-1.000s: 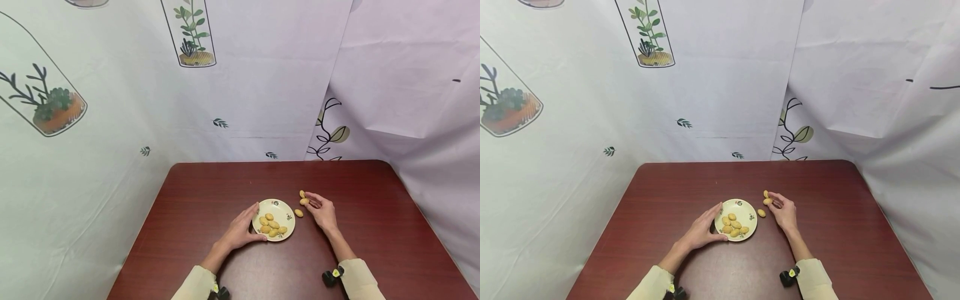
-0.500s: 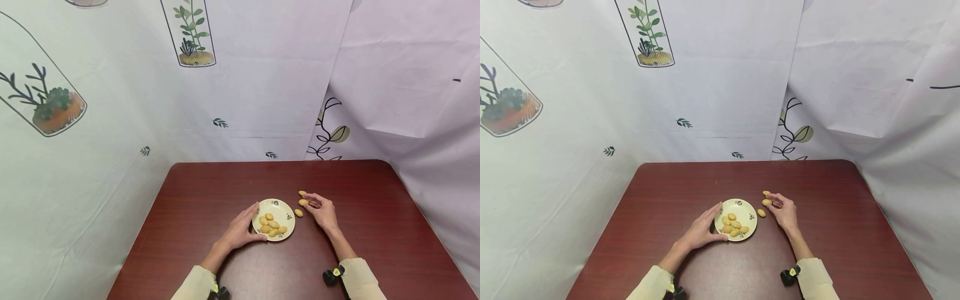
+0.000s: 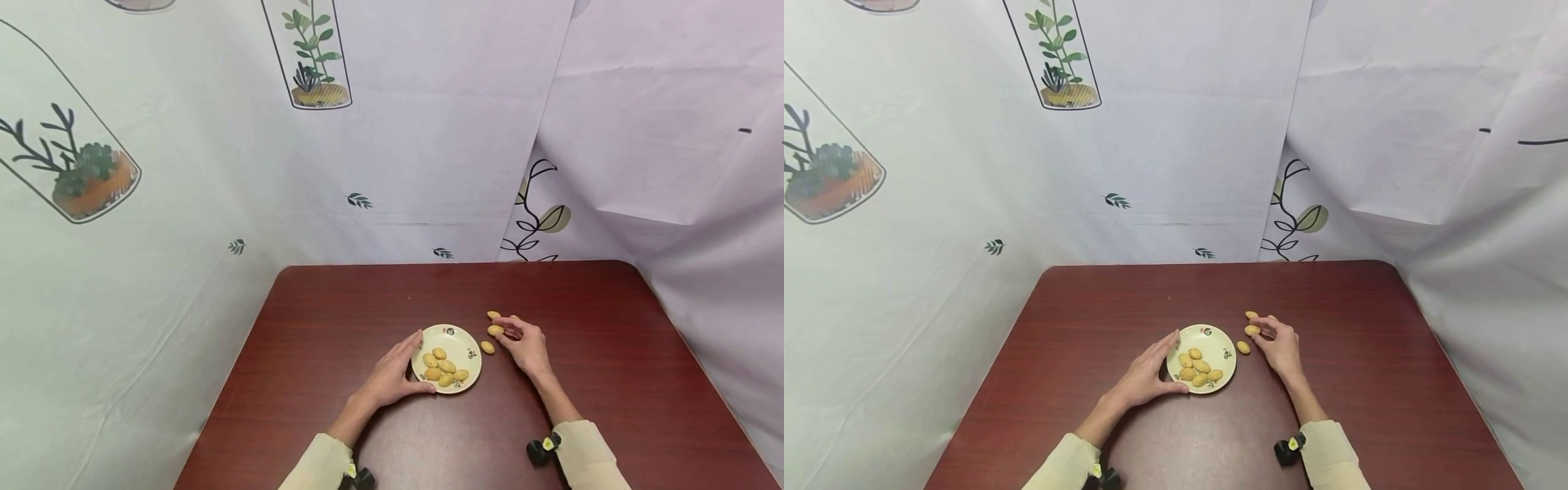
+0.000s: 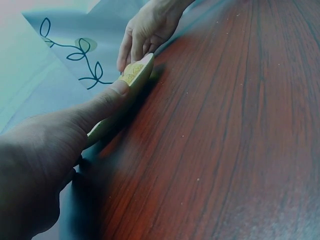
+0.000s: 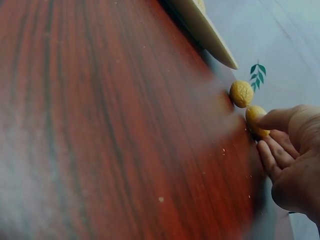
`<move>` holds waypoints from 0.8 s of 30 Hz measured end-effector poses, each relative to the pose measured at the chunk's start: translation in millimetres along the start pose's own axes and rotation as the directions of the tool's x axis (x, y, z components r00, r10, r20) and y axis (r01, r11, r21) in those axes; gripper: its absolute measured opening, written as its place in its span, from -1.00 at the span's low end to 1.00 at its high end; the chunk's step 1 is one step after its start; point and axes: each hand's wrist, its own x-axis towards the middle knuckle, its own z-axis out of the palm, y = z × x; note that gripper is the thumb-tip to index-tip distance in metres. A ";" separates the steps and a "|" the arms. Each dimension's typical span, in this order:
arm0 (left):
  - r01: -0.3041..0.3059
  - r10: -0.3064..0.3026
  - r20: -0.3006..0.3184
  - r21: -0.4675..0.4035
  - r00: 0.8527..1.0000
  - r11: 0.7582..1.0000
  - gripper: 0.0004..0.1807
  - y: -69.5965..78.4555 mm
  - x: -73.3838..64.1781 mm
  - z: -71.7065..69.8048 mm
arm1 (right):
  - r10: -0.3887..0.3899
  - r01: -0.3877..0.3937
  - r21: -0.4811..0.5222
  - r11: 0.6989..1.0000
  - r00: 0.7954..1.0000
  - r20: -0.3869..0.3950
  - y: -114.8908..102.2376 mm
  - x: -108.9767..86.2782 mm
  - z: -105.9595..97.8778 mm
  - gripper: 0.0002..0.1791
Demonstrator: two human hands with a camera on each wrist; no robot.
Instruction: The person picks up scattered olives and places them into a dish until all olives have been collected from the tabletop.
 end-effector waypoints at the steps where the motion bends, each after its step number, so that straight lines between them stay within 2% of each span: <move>1: -0.001 0.001 0.000 0.000 1.000 1.000 0.31 0.2 -0.1 -0.3 | 0.001 -0.001 -0.002 1.000 1.000 0.000 0.0 0.1 -0.1 -0.63; 18: -0.010 0.009 -0.007 -0.009 1.000 1.000 0.30 -0.5 -0.1 -0.5 | 0.004 -0.004 0.013 1.000 1.000 0.024 -0.2 1.0 -2.6 -0.64; 24: -0.014 0.014 -0.010 -0.011 1.000 1.000 0.30 -0.5 -0.5 -0.3 | -0.007 0.005 0.072 0.997 1.000 0.026 -4.9 -0.4 -2.3 -0.66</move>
